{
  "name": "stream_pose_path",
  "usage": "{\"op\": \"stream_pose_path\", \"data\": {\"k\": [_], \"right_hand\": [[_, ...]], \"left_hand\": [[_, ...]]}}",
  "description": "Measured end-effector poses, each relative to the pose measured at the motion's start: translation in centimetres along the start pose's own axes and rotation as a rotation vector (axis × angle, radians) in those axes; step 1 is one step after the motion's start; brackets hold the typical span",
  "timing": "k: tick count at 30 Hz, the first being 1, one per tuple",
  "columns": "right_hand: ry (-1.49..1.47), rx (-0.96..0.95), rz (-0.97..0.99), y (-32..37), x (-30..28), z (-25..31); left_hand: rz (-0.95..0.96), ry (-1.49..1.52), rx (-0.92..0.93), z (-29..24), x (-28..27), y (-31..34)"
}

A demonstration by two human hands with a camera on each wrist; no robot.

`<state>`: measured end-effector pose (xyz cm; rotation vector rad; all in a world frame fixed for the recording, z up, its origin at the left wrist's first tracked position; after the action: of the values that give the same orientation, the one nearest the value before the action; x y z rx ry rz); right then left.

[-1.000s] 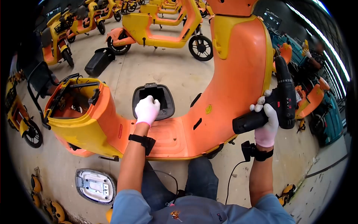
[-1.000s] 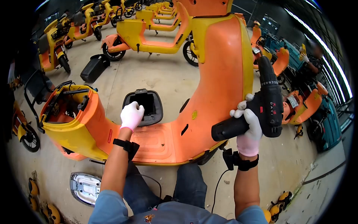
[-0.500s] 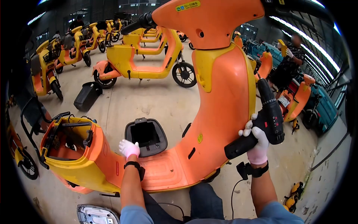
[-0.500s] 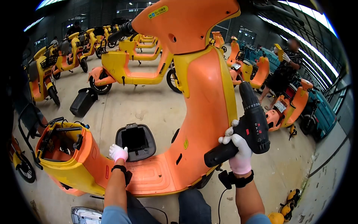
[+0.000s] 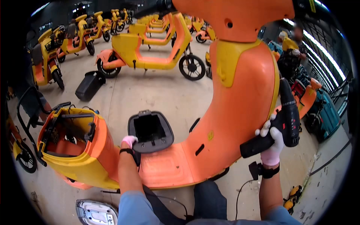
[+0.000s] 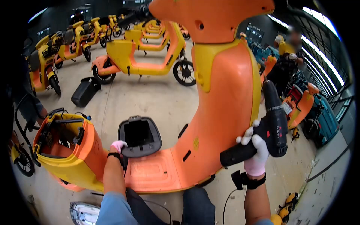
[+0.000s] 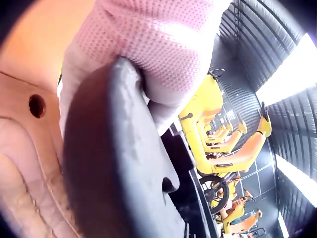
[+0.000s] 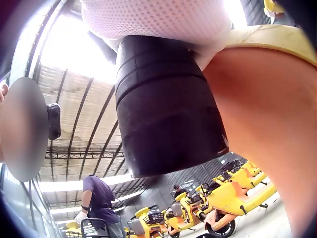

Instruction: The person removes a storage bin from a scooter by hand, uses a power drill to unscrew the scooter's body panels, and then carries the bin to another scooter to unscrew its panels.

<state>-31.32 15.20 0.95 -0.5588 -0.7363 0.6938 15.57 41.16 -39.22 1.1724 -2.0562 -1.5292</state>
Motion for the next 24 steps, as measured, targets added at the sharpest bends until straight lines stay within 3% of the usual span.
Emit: {"op": "stream_pose_path", "data": {"k": [2,3,5,8,9,11,12,15,19,24], "right_hand": [[-0.005,0.009,0.008,0.1,-0.1,0.0],[-0.004,0.0,0.015,0.0,0.0,0.0],[0.029,-0.009,0.025,-0.1,0.0,0.1],[-0.003,0.017,0.047,-0.2,-0.1,-0.1],[0.003,0.022,0.043,-0.3,-0.1,-0.1],[0.013,0.02,0.05,-0.3,-0.2,-0.1],[0.028,-0.001,0.055,-0.3,-0.1,-0.1],[-0.019,-0.015,0.05,-0.2,-0.3,-0.1],[-0.03,-0.019,0.093,-0.4,-0.3,-0.2],[-0.018,-0.013,0.148,-0.5,0.0,0.0]], "left_hand": [[-0.038,0.048,-0.025,-0.3,0.2,0.0],[-0.064,0.08,0.19,-0.9,0.6,-1.4],[0.074,0.243,0.089,-1.4,1.3,-6.2],[-0.203,-0.023,0.372,-3.3,1.6,-12.3],[-0.19,-0.095,0.36,-3.5,2.0,-9.1],[-0.055,0.299,0.246,-3.3,3.1,-3.4],[-0.052,0.294,0.236,-3.9,2.8,-2.2],[0.122,0.554,0.321,-4.2,2.9,-0.8],[0.024,0.513,0.431,-4.0,2.3,6.5],[0.072,0.607,0.642,-0.8,3.5,15.8]]}}
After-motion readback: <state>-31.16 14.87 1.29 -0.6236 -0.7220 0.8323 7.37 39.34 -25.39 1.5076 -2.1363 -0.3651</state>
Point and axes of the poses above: each hand's wrist, its own y-axis away from the middle knuckle, its own x-axis out of the palm, z = x × y, the point moved 3 cm from there along -y, towards the middle knuckle, and after that the axes turned 15 degrees about -x, right-handed, at the moved point
